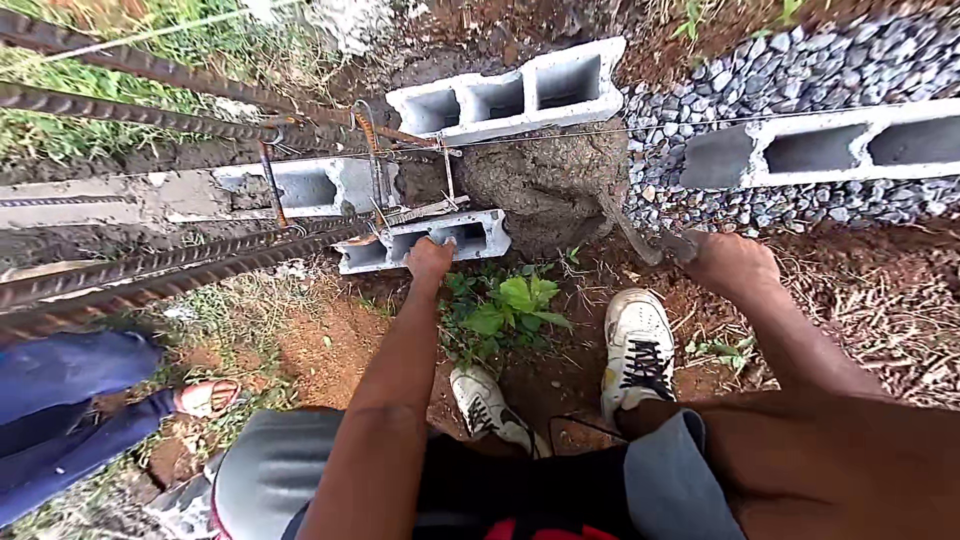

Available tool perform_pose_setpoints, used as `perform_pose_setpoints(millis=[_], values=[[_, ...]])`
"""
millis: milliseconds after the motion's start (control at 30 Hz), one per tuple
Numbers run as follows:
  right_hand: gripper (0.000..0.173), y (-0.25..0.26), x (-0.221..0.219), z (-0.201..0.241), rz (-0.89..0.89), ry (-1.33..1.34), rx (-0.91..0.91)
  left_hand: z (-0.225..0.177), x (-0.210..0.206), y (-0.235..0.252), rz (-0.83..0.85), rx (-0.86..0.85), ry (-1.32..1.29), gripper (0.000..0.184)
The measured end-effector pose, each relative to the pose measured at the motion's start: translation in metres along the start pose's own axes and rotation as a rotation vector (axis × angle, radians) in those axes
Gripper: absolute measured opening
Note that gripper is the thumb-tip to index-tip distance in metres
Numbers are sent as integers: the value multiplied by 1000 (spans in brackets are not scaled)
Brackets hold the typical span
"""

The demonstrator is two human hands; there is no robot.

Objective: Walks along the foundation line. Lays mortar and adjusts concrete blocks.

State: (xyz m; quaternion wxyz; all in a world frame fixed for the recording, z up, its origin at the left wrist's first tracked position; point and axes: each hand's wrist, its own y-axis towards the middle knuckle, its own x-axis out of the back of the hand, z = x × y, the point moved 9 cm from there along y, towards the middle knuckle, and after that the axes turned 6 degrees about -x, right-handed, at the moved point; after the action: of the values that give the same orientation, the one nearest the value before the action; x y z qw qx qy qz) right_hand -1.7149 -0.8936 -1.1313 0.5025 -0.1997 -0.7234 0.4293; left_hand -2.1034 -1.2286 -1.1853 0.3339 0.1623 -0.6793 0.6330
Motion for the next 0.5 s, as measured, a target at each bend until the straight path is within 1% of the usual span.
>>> perform_pose_setpoints(millis=[100, 200, 333, 433, 500], values=[[28, -3, 8, -5, 21, 50, -32, 3, -3, 18, 53, -10, -3, 67], [30, -4, 14, -7, 12, 56, -43, 11, -7, 30, 58, 1, -13, 60], [32, -5, 21, -13, -13, 53, -14, 13, -10, 27, 39, 1, -55, 55], [35, -8, 17, -26, -15, 98, -32, 21, -10, 17, 34, 16, -51, 57], [32, -11, 13, -37, -19, 117, -45, 28, -10, 9, 32, 4, -42, 57]])
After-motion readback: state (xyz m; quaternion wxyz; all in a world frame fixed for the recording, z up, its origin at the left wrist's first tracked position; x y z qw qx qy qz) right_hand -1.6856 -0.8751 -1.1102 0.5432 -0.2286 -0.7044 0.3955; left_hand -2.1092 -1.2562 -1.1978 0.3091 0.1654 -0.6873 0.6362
